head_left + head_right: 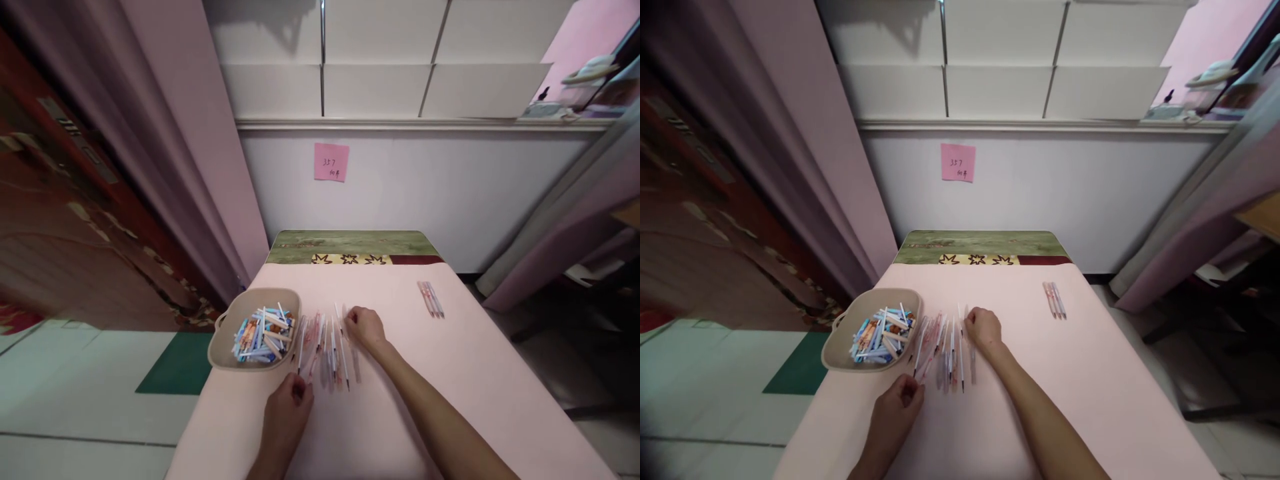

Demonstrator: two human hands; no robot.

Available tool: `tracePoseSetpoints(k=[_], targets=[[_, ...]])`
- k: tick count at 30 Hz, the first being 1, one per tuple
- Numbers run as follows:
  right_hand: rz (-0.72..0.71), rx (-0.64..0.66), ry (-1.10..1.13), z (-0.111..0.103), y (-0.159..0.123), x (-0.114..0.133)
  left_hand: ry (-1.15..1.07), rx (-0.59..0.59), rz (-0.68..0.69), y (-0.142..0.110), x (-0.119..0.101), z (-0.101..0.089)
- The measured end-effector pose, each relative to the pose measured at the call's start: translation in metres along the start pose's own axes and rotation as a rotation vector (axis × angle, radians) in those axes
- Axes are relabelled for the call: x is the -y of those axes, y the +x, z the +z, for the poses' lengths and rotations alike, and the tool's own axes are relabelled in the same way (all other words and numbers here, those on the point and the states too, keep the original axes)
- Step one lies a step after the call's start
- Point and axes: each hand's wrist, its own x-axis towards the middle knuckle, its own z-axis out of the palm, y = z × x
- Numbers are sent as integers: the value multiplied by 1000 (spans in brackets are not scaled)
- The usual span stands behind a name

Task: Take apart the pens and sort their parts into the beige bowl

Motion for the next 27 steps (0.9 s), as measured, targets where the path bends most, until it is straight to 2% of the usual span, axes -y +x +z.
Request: tracePoseSetpoints(k=[5, 8, 12, 16, 20, 24, 27], targets=[[33, 24, -79, 15, 33, 30, -740, 112, -212, -9, -12, -2], [69, 51, -93, 22, 48, 40, -987, 129, -281, -9, -27, -5], [84, 36, -26, 24, 53, 44, -1161, 210, -332, -5, -40, -6], [52, -67, 151, 12, 40, 37, -1165, 296, -305, -6, -38, -7], [28, -152, 414, 0, 9, 7, -1001, 298, -259, -12, -24, -10], [88, -160, 646, 6, -29, -36, -799, 291, -202, -14, -2, 0], [137, -158, 779, 18, -53, -58, -523, 242, -161, -9, 9, 11]])
